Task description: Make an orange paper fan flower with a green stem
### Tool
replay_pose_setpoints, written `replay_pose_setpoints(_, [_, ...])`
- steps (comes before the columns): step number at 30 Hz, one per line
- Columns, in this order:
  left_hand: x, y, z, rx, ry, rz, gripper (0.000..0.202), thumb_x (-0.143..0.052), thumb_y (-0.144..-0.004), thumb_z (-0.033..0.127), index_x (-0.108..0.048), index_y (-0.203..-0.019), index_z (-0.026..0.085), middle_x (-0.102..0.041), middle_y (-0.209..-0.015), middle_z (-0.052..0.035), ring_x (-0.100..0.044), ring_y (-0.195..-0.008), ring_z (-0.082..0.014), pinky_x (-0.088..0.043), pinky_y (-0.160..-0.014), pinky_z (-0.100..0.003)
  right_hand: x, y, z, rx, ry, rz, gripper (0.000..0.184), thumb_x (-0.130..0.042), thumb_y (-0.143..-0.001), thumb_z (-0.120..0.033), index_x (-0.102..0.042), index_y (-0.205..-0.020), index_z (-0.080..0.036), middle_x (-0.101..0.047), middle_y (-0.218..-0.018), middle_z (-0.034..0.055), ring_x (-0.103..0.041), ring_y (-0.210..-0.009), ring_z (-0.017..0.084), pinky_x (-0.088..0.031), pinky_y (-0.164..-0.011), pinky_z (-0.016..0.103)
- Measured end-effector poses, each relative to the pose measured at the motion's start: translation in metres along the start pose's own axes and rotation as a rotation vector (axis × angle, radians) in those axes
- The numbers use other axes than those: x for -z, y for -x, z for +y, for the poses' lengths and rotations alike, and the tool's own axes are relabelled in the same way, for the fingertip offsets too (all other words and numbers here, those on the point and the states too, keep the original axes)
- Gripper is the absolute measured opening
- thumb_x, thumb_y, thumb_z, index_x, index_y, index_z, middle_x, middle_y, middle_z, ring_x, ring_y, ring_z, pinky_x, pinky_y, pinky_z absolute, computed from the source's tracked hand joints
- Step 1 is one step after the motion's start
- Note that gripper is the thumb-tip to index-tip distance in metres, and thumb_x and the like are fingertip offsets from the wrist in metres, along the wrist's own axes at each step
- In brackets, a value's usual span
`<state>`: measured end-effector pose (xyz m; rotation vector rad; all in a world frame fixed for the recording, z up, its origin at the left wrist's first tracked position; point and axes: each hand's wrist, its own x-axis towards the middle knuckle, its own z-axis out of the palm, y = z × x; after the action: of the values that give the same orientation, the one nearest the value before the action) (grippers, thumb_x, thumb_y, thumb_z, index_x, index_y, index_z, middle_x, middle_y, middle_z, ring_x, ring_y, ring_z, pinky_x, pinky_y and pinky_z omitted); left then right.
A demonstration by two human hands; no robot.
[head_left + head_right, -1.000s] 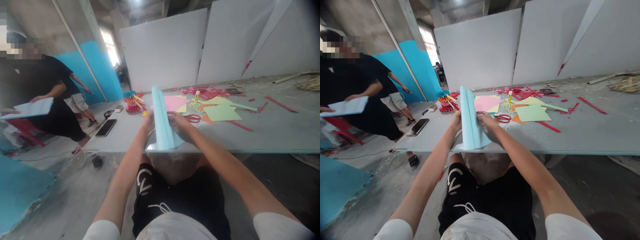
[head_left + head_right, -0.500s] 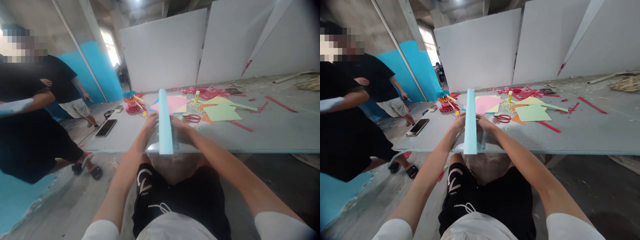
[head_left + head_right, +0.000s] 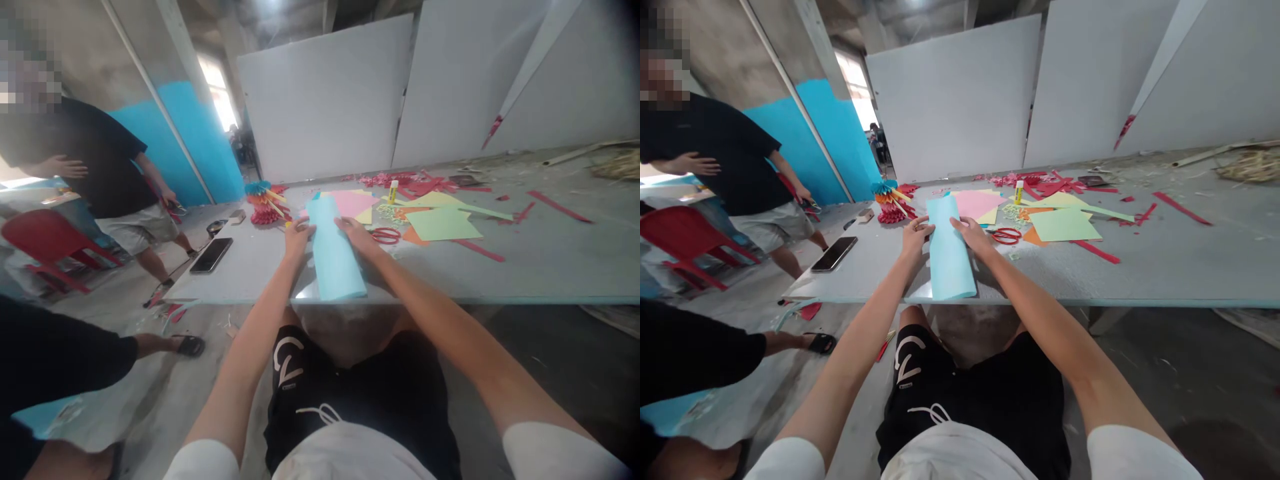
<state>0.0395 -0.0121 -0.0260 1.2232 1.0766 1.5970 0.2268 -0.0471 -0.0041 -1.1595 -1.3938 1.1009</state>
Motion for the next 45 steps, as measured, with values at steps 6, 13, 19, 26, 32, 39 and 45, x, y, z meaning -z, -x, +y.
replay_pose_setpoints(6, [0.000,0.001,0.001,0.019,0.024,0.006,0.061,-0.082,-0.060,0.017,-0.067,-0.119,0.011,-0.066,-0.077,-0.0007,-0.063,-0.068,-0.0142,-0.052,-0.071,-0.031,0.003,-0.003,0.000,-0.047,0.024,0.117,0.058,-0.075,-0.079,-0.027,-0.060,-0.133,-0.013,-0.070,-0.126,0.0125,-0.069,-0.094,0.020,-0.054,-0.080,0.029])
replay_pose_setpoints(13, [-0.001,-0.003,-0.004,0.005,0.008,0.020,0.046,-0.079,-0.068,0.023,-0.070,-0.111,0.010,-0.071,-0.075,-0.0032,-0.064,-0.066,-0.0150,-0.053,-0.070,-0.032,0.001,-0.008,0.007,-0.010,0.046,0.121,0.050,-0.069,-0.086,-0.035,-0.062,-0.130,-0.012,-0.072,-0.124,0.0130,-0.069,-0.097,0.020,-0.053,-0.085,0.030])
replay_pose_setpoints(19, [-0.003,0.001,-0.001,-0.025,-0.025,0.006,0.040,-0.078,-0.070,0.025,-0.071,-0.107,0.011,-0.071,-0.073,-0.0033,-0.062,-0.061,-0.0143,-0.051,-0.063,-0.030,0.000,-0.007,0.009,-0.014,0.046,0.143,0.051,-0.070,-0.084,-0.032,-0.062,-0.130,-0.012,-0.074,-0.117,0.0130,-0.068,-0.089,0.019,-0.052,-0.079,0.029])
replay_pose_setpoints(26, [-0.003,0.000,-0.003,-0.009,-0.008,-0.027,0.047,-0.080,-0.065,0.019,-0.068,-0.110,0.010,-0.071,-0.074,-0.0034,-0.064,-0.063,-0.0157,-0.051,-0.063,-0.030,0.000,-0.010,0.013,-0.022,0.025,0.191,0.054,-0.072,-0.077,-0.031,-0.063,-0.127,-0.012,-0.074,-0.113,0.0122,-0.066,-0.081,0.017,-0.053,-0.074,0.029])
replay_pose_setpoints(32, [-0.003,-0.001,-0.004,0.009,-0.008,0.005,0.047,-0.080,-0.065,0.018,-0.069,-0.110,0.012,-0.071,-0.074,-0.0026,-0.066,-0.067,-0.0160,-0.053,-0.069,-0.031,0.000,-0.011,0.012,-0.042,-0.114,0.191,0.019,-0.065,-0.081,-0.028,-0.071,-0.093,-0.014,-0.075,-0.089,0.0060,-0.063,-0.074,0.015,-0.050,-0.068,0.025])
replay_pose_setpoints(39, [-0.001,-0.002,-0.005,0.015,0.006,0.028,0.046,-0.080,-0.062,0.015,-0.067,-0.106,0.012,-0.068,-0.070,0.0003,-0.064,-0.064,-0.0137,-0.052,-0.067,-0.029,0.001,-0.014,0.016,-0.063,-0.051,0.220,0.021,-0.059,-0.085,-0.031,-0.054,-0.066,-0.021,-0.061,-0.063,0.0004,-0.052,-0.061,0.015,-0.044,-0.057,0.026])
replay_pose_setpoints(45, [-0.002,-0.002,-0.002,0.058,-0.006,0.024,0.046,-0.078,-0.063,0.014,-0.067,-0.107,0.011,-0.069,-0.072,-0.0014,-0.064,-0.064,-0.0144,-0.052,-0.066,-0.029,0.004,-0.012,0.016,0.003,0.112,0.233,0.026,-0.057,-0.083,-0.032,-0.049,-0.060,-0.022,-0.053,-0.060,0.0003,-0.048,-0.063,0.016,-0.041,-0.059,0.027])
